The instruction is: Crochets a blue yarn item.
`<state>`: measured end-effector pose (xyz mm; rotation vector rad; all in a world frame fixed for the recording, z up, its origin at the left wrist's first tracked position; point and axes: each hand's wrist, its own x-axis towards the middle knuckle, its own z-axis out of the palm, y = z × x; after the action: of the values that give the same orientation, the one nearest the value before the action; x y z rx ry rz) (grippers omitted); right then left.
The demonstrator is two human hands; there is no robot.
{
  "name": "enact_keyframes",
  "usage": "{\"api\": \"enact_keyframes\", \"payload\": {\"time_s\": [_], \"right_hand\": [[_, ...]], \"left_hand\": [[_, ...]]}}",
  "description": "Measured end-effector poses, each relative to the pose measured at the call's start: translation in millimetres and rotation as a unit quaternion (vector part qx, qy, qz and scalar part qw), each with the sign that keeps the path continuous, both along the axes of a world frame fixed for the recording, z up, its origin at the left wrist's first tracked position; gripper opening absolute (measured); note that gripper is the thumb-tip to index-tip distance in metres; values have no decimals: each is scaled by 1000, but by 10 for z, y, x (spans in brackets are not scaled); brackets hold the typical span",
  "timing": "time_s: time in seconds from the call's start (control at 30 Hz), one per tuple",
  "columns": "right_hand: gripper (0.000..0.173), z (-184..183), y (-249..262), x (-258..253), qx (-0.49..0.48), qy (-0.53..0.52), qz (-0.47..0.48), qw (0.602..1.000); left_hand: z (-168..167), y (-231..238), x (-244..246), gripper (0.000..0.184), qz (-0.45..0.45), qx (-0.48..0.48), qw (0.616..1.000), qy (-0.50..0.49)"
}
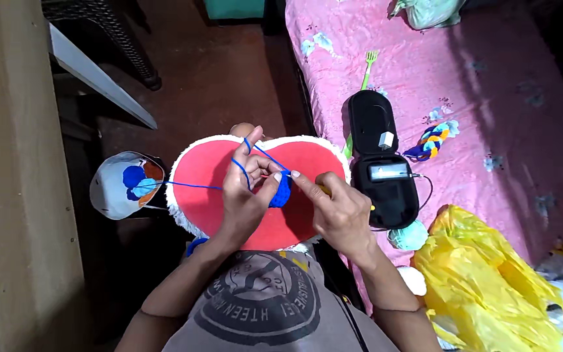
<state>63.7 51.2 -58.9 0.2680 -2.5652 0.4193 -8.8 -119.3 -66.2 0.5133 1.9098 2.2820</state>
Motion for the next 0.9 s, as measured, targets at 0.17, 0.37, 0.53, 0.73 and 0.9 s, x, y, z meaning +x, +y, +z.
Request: {"api": "enact_keyframes", "payload": {"time_s": [0.17, 0.37, 0.53, 0.73, 0.9], "right_hand": [[33, -100, -193, 11, -17, 34, -62, 997], [34, -140, -340, -4, -56, 33, -85, 994], [35, -136, -332, -118, -363, -103, -15, 926], [35, -251, -261, -262, -439, -63, 70, 894], [27, -160, -155, -247, -50, 78, -11, 996]], "left_hand": [[-60, 51, 17, 82, 25, -43, 997, 59], [-105, 92, 28, 80, 83, -59, 990, 101], [-192, 136, 29, 89, 98, -10, 991, 93], [-60, 13, -30, 95, 42, 12, 998, 39], [-38, -48, -80, 88, 15, -30, 999, 17]]}}
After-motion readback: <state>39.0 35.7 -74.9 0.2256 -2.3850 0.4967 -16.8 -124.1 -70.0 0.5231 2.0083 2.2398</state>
